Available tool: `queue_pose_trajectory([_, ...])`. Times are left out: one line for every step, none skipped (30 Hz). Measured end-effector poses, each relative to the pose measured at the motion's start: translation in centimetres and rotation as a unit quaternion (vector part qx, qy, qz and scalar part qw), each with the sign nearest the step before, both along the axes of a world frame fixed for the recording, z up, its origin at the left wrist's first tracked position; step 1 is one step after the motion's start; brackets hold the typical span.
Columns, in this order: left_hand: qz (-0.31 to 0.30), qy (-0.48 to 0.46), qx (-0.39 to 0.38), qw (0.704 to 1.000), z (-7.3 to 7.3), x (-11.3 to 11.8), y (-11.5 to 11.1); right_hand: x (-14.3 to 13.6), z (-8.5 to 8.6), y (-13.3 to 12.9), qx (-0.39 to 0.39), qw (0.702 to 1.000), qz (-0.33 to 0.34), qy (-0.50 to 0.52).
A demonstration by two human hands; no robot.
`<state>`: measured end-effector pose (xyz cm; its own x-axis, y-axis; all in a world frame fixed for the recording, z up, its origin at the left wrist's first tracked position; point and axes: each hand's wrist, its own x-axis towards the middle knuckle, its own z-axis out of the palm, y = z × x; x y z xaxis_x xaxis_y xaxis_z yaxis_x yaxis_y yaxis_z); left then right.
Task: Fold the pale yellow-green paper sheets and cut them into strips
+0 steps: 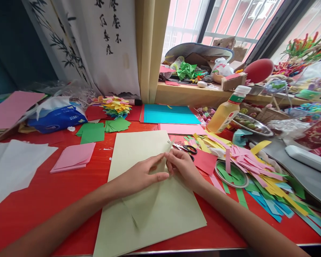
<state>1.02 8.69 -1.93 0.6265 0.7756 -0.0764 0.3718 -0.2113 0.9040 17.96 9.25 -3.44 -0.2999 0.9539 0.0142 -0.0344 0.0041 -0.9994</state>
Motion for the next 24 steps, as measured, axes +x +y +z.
queue_pose_trajectory([-0.007,-0.012,-0.003,1.000,0.1,0.3,0.2,0.0,-0.1,0.0,0.002,1.000,0.012,0.001])
queue_pose_trajectory([-0.016,-0.020,-0.009,1.000,0.2,0.5,0.5,0.0,-0.3,0.1,0.005,1.000,0.020,-0.003])
queue_pose_trajectory([-0.029,-0.027,-0.021,0.999,0.3,0.6,0.7,0.1,-0.3,0.1,0.010,1.000,0.026,-0.010])
queue_pose_trajectory([-0.043,-0.036,-0.038,0.998,0.3,0.6,1.0,0.1,-0.3,0.1,0.015,0.999,0.030,-0.018])
queue_pose_trajectory([-0.057,-0.048,-0.057,0.996,0.4,0.6,1.2,0.2,-0.4,0.1,0.018,0.999,0.033,-0.026])
queue_pose_trajectory([-0.070,-0.062,-0.075,0.993,0.4,0.4,1.4,0.2,-0.3,0.1,0.020,0.999,0.035,-0.033])
queue_pose_trajectory([-0.076,-0.072,-0.089,0.991,0.3,0.3,1.5,0.3,-0.3,0.1,0.022,0.998,0.035,-0.040])
queue_pose_trajectory([-0.073,-0.077,-0.097,0.990,0.3,0.2,1.6,0.3,-0.3,0.1,0.023,0.998,0.033,-0.047])
queue_pose_trajectory([-0.065,-0.077,-0.100,0.990,0.2,0.0,1.6,0.4,-0.3,0.1,0.023,0.998,0.028,-0.054])
queue_pose_trajectory([-0.055,-0.073,-0.101,0.991,0.0,0.0,1.6,0.4,-0.3,0.1,0.022,0.998,0.023,-0.060])
queue_pose_trajectory([-0.045,-0.066,-0.102,0.992,-0.1,-0.1,1.6,0.5,-0.2,0.2,0.021,0.998,0.016,-0.065])
queue_pose_trajectory([-0.034,-0.060,-0.103,0.992,-0.2,-0.1,1.5,0.5,-0.2,0.2,0.019,0.997,0.009,-0.068])
queue_pose_trajectory([-0.025,-0.056,-0.104,0.993,-0.3,-0.1,1.5,0.7,-0.2,0.2,0.016,0.997,0.003,-0.071])
queue_pose_trajectory([-0.016,-0.055,-0.107,0.993,-0.3,0.0,1.4,0.8,-0.1,0.3,0.012,0.997,-0.001,-0.074])
queue_pose_trajectory([-0.005,-0.057,-0.117,0.992,-0.3,0.0,1.4,0.9,-0.1,0.3,0.008,0.997,-0.006,-0.079])
queue_pose_trajectory([0.007,-0.061,-0.136,0.989,-0.3,0.0,1.4,1.1,-0.1,0.4,0.002,0.996,-0.012,-0.083])
queue_pose_trajectory([0.021,-0.064,-0.166,0.984,-0.3,0.0,1.4,1.2,-0.1,0.4,-0.003,0.996,-0.022,-0.085])
queue_pose_trajectory([0.037,-0.066,-0.201,0.977,-0.1,-0.1,1.4,1.4,-0.2,0.4,-0.007,0.996,-0.035,-0.085])
queue_pose_trajectory([0.055,-0.066,-0.233,0.969,0.1,-0.3,1.5,1.5,-0.3,0.4,-0.011,0.995,-0.050,-0.082])
queue_pose_trajectory([0.076,-0.066,-0.253,0.962,0.3,-0.5,1.6,1.7,-0.3,0.4,-0.015,0.995,-0.065,-0.075])
queue_pose_trajectory([0.100,-0.065,-0.256,0.959,0.7,-0.9,1.8,1.8,-0.4,0.4,-0.021,0.995,-0.078,-0.064])
queue_pose_trajectory([0.128,-0.067,-0.244,0.959,1.1,-1.3,2.1,2.1,-0.4,0.5,-0.028,0.994,-0.096,-0.043])
queue_pose_trajectory([0.159,-0.072,-0.222,0.959,1.6,-1.9,2.4,2.3,-0.4,0.6,-0.037,0.992,-0.117,-0.016])
queue_pose_trajectory([0.192,-0.079,-0.201,0.957,2.2,-2.6,2.7,2.6,-0.3,0.9,-0.044,0.989,-0.142,0.013])
